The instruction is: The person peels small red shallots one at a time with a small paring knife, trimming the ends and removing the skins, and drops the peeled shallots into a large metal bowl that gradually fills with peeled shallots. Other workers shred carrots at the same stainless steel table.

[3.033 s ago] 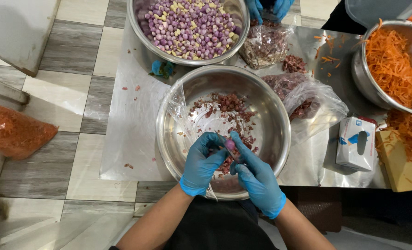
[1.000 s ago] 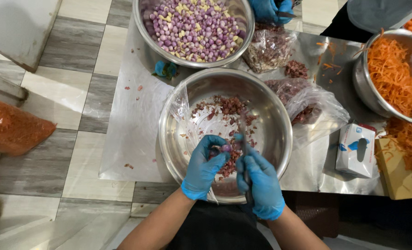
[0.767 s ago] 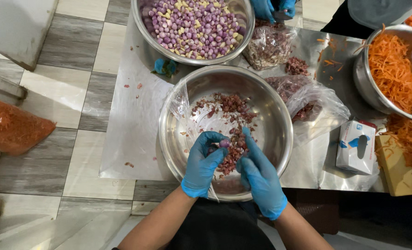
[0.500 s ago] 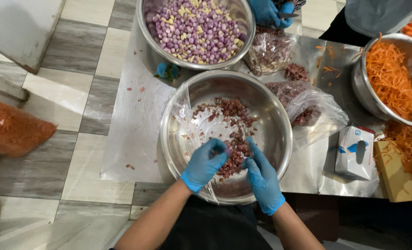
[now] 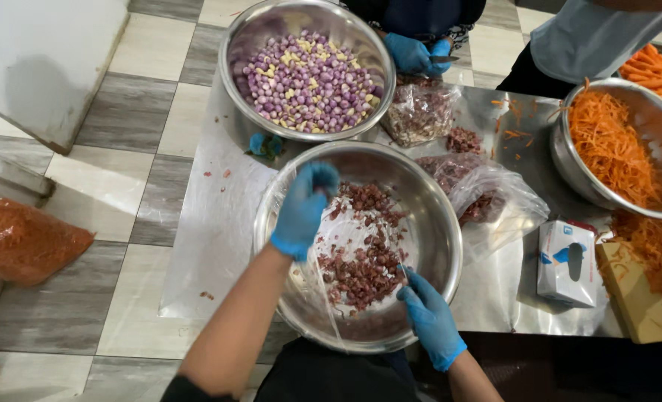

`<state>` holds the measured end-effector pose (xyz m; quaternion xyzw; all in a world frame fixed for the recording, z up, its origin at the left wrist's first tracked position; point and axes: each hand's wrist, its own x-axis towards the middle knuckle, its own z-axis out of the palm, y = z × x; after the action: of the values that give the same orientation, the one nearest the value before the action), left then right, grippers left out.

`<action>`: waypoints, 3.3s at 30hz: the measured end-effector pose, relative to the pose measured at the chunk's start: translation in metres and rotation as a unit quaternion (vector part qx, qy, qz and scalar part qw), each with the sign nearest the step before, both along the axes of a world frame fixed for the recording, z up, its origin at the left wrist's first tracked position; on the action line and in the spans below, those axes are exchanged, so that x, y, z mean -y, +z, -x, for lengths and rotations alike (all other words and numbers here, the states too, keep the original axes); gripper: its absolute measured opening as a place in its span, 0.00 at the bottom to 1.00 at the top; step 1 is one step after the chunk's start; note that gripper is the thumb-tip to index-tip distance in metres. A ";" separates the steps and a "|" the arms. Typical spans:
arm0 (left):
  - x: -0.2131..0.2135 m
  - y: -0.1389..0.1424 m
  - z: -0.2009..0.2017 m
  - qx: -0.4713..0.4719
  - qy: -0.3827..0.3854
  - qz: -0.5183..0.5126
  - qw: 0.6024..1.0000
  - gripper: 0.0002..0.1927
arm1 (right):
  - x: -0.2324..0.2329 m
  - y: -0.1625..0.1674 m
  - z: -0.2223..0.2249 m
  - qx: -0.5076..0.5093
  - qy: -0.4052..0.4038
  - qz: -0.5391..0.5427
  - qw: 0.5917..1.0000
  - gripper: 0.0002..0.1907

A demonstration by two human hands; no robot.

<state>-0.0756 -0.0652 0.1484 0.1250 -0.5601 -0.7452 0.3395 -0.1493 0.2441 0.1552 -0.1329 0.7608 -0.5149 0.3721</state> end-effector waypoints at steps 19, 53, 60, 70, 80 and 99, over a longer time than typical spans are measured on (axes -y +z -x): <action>-0.138 -0.003 -0.061 -0.012 -0.064 -0.261 0.963 0.15 | 0.028 0.099 -0.036 -0.129 0.187 0.138 0.964 0.30; -0.143 0.015 -0.079 0.083 -0.115 -0.119 0.983 0.14 | 0.029 0.062 -0.038 -0.308 0.212 0.054 0.926 0.15; -0.140 0.026 -0.078 0.010 -0.149 -0.215 0.965 0.17 | 0.029 0.068 -0.045 0.064 0.063 0.147 0.985 0.07; -0.143 0.024 -0.078 0.009 -0.091 -0.195 0.977 0.12 | 0.042 0.088 -0.046 0.162 -0.016 0.134 0.978 0.06; -0.133 0.010 -0.066 -0.007 -0.077 -0.310 0.948 0.11 | 0.040 0.105 -0.034 -0.160 0.168 0.111 0.966 0.31; -0.124 0.021 -0.065 -0.018 -0.101 -0.295 0.950 0.12 | 0.045 0.092 -0.037 -0.042 0.136 0.115 0.983 0.32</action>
<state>-0.0104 0.0590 0.1695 0.1488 -0.3191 -0.9097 0.2202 -0.1119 0.1988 0.2468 -0.2982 0.6863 -0.5377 0.3886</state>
